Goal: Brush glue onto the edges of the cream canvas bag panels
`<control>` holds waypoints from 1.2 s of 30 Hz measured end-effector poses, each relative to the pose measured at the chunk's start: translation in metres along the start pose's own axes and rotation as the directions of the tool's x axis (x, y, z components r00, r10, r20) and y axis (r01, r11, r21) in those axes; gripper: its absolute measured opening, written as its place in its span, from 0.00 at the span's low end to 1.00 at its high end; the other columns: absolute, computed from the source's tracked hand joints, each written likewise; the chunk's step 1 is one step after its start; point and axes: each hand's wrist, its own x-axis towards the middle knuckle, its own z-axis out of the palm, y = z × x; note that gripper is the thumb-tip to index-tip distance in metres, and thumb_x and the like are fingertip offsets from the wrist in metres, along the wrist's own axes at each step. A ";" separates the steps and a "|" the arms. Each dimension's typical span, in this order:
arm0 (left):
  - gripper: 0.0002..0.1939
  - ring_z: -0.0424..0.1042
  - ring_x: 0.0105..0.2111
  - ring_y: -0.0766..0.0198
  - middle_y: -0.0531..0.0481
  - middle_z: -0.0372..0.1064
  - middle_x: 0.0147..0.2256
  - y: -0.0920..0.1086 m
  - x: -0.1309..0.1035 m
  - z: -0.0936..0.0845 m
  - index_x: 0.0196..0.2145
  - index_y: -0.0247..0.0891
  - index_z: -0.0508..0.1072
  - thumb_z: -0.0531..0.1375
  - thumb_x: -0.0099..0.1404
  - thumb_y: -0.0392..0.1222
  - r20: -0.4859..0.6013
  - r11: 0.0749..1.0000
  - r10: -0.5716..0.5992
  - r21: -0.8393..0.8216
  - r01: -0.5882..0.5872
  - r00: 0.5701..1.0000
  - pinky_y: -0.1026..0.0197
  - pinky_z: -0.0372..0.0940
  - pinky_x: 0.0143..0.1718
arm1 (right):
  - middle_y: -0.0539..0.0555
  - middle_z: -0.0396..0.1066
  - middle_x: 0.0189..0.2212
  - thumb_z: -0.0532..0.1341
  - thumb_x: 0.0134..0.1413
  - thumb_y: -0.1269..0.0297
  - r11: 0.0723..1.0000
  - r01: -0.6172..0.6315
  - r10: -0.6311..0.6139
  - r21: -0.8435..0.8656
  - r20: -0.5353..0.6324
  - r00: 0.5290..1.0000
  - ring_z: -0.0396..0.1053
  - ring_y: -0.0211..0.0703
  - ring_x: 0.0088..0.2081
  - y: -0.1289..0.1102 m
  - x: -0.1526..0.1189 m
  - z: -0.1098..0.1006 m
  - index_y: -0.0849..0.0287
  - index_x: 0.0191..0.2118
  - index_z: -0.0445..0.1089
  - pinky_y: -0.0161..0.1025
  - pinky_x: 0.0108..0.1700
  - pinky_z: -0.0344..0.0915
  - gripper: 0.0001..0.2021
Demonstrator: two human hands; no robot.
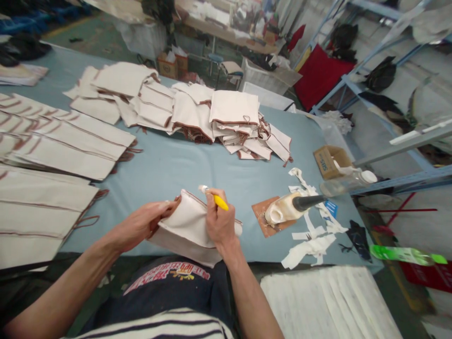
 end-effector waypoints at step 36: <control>0.15 0.68 0.27 0.66 0.55 0.69 0.26 -0.007 -0.013 0.026 0.29 0.40 0.66 0.49 0.72 0.30 0.150 0.536 0.499 0.721 -0.440 0.854 0.64 0.60 0.32 | 0.42 0.61 0.12 0.55 0.71 0.54 0.871 -0.296 0.311 0.393 0.025 0.950 0.59 0.34 0.13 -0.053 -0.033 -0.024 0.57 0.33 0.70 0.30 0.17 0.56 0.17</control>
